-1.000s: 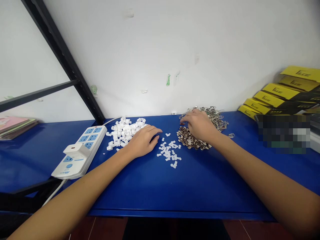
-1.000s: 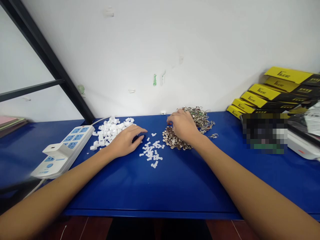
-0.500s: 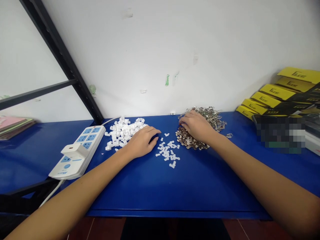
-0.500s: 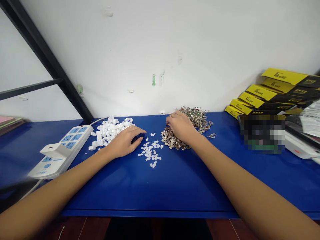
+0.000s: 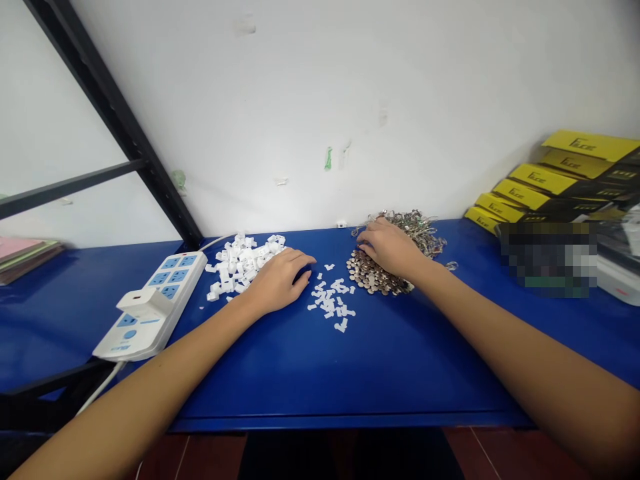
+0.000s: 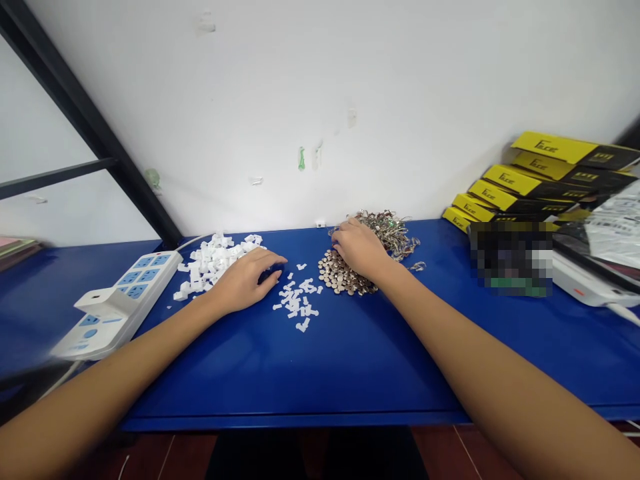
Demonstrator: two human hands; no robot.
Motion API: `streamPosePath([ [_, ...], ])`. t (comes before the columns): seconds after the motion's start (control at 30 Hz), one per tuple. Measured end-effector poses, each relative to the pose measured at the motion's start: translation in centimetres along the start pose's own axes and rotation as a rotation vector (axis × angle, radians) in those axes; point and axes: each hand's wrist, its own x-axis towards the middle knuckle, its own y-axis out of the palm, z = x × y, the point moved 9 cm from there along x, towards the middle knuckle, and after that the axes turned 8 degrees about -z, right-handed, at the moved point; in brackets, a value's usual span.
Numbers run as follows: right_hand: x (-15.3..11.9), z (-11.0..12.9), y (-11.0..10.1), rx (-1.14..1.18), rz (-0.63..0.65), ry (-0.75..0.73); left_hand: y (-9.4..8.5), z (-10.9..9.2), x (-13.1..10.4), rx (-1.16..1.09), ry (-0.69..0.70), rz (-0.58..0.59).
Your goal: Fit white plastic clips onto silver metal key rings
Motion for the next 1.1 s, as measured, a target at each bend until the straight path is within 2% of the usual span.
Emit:
streamPosePath([
  [0.27, -0.08, 0.04, -0.12, 0.029, -0.027, -0.013, 0.08, 0.2, 0.03, 0.02, -0.004, 0.002],
  [0.87, -0.04, 0.21, -0.12, 0.032, 0.043, 0.0, 0.22, 0.14, 0.04, 0.007, -0.011, 0.024],
  [1.1, -0.07, 0.11, -0.21, 0.045, 0.016, -0.02, 0.04, 0.02, 0.07, 0.004, -0.005, 0.012],
])
